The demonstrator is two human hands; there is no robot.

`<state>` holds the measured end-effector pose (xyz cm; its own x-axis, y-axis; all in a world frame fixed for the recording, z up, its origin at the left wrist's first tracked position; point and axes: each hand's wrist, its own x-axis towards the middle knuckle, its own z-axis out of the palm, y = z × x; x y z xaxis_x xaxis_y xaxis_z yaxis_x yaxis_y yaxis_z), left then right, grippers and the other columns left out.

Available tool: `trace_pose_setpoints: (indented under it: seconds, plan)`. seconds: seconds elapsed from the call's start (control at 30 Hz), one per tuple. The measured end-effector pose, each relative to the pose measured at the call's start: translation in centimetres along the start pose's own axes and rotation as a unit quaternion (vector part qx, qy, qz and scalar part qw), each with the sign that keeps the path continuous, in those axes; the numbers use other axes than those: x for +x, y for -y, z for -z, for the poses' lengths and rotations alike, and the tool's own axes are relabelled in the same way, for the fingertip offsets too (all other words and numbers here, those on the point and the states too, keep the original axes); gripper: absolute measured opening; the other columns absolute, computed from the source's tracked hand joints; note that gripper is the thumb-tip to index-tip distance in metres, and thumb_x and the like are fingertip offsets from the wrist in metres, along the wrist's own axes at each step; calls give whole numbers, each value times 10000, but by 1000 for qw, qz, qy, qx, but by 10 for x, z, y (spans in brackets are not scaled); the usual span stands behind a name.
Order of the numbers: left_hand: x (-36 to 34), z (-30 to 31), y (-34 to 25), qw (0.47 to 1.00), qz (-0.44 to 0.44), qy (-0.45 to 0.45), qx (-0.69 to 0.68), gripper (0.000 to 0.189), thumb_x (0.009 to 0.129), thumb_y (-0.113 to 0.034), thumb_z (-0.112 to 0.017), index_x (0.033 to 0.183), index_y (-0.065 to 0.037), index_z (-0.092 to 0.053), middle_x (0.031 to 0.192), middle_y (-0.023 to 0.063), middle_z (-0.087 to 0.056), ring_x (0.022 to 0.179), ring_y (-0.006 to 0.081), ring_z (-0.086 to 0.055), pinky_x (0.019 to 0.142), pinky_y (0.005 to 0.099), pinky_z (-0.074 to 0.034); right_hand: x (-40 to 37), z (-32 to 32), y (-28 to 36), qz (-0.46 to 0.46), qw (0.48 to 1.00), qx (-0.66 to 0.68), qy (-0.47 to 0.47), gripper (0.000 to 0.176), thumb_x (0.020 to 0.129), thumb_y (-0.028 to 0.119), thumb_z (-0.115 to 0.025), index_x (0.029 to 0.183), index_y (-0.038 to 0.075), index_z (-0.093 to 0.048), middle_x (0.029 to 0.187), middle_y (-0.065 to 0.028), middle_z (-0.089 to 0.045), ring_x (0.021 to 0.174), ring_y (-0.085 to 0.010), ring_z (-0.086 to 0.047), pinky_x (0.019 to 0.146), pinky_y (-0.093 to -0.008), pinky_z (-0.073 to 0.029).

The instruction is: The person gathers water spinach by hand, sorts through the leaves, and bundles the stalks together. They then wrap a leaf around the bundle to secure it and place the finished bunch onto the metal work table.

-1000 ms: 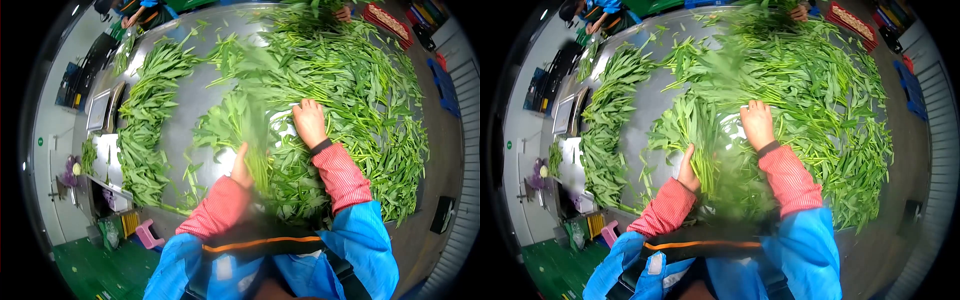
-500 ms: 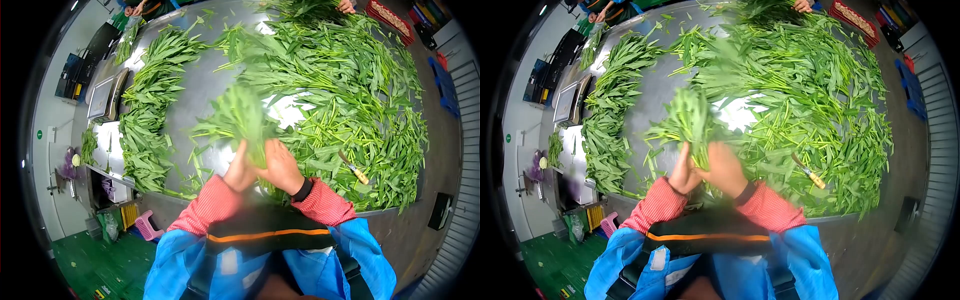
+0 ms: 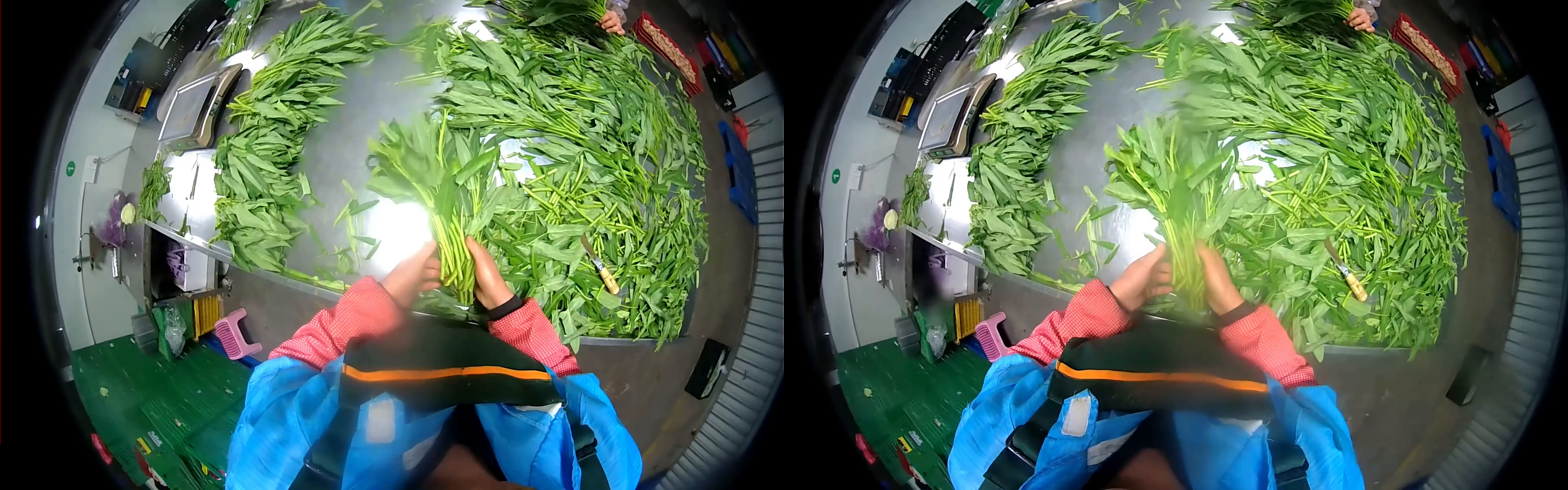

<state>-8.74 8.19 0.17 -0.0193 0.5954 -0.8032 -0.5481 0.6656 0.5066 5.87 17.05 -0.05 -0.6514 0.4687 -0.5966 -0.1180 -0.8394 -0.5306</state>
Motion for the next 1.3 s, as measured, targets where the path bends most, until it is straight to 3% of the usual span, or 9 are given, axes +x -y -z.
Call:
trace_pose_setpoints:
  seconds: [0.33,0.47,0.8,0.87,0.93,0.97,1.07,1.17,1.3]
  plan:
    - [20,4,-34,997,-40,5,68,539,972,-489,-428,1309,-72,-487,1157,100,-617,1002,200,-615,858,391,-499,11,-15,-26,171,913,-357,-101,517,933,249,-603,1327,-24,-410,1202,-127,-577,1096,-187,-529,966,-312,-403]
    - [12,13,-13,993,-101,46,-27,430,1005,-340,-436,1290,-23,-489,1135,90,-628,947,190,-639,812,328,-531,10,-11,-29,95,989,-69,-85,385,985,278,-495,1269,31,-416,1035,-90,-605,777,-168,-625,628,-289,-539]
    - [8,25,9,997,-71,16,21,363,939,-175,-551,1268,-24,-518,1124,74,-625,926,157,-620,775,291,-512,1,-8,-22,-18,997,-58,-56,307,975,347,-508,1046,55,-573,839,-66,-649,689,-163,-632,623,-290,-528]
    - [9,29,15,991,-132,3,-4,361,904,-124,-572,1243,-9,-531,1130,85,-621,991,165,-589,839,307,-480,1,-5,-19,-34,997,-48,-43,482,938,246,-591,1325,10,-427,1226,-106,-562,1093,-199,-552,915,-329,-457]
    - [3,28,16,986,-161,17,-34,356,873,-83,-582,1216,1,-545,1101,89,-621,1021,167,-563,873,318,-456,4,-4,-23,1,994,-102,-46,496,909,179,-634,1321,7,-418,1226,-107,-562,1094,-199,-551,921,-331,-452]
    - [1,30,15,987,-156,26,11,304,870,-74,-581,1166,-2,-571,1039,83,-629,949,164,-582,819,304,-470,12,4,-35,46,988,-143,-38,271,910,128,-615,1142,28,-517,914,-61,-638,823,-162,-615,753,-287,-500]
    - [15,36,32,984,-160,39,-65,207,875,-91,-596,1066,-10,-587,914,81,-625,796,169,-602,712,298,-500,10,0,-29,9,987,-153,-42,540,803,59,-692,1274,4,-434,1158,-106,-588,1038,-207,-570,917,-336,-447]
    - [20,50,38,990,-62,-21,-127,216,905,-99,-566,1100,-8,-544,893,84,-607,771,175,-601,652,316,-526,16,19,-39,-6,989,-131,-69,501,806,32,-656,1258,14,-441,1101,-96,-596,1004,-201,-574,894,-332,-453]
    - [-8,58,8,986,-117,-72,-96,230,948,-127,-509,1161,-66,-445,868,75,-574,729,162,-590,596,312,-535,6,9,-31,-15,992,-114,-52,450,823,31,-627,1238,24,-455,1031,-82,-594,903,-186,-589,764,-318,-501]
